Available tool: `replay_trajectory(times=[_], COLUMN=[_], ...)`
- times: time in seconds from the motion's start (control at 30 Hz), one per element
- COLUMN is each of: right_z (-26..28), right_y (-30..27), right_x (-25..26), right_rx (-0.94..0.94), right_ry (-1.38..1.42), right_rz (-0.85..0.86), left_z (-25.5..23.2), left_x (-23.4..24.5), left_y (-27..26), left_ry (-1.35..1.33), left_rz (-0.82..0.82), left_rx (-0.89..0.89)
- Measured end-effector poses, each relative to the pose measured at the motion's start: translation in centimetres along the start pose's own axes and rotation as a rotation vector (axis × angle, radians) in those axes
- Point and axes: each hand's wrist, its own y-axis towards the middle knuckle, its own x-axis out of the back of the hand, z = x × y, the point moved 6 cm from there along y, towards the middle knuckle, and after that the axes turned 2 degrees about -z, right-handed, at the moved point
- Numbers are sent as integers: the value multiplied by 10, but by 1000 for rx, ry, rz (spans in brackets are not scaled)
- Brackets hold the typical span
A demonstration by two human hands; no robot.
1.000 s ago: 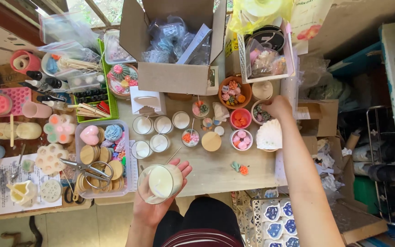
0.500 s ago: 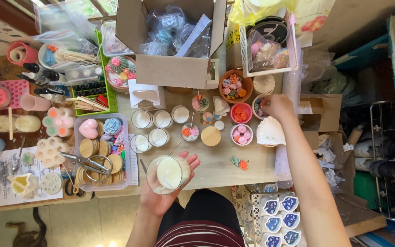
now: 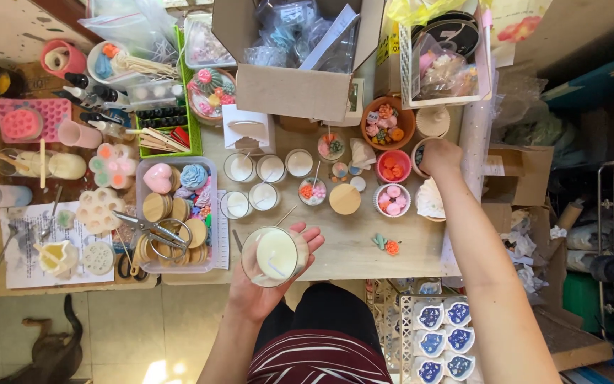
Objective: Decorating a hand-poured candle in a glass jar with small wax ornaments and cleaning the container.
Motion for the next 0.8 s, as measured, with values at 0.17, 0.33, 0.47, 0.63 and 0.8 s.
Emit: replay_trajectory(times=[0.17,0.33,0.47,0.63,0.8], right_z=[-7,-37,-63,-47,4], right_y=[-21,-41,-39,-98,-243], right_x=[43,61,21,74,231], right_rx=[-133,-203,-161,-166,368], right_ry=[94,466,1045,1443,2072], right_rz=[100,16,-38,66,72], left_z=[-2,0,5,11,18], left_x=[1,1,6,4,5], left_y=[-8,-15,-19,-24,-23], left_ry=[20,-9,18,9,63], left_rz=[8,30,31,82,49], left_rx=[-11,3,21,42,74])
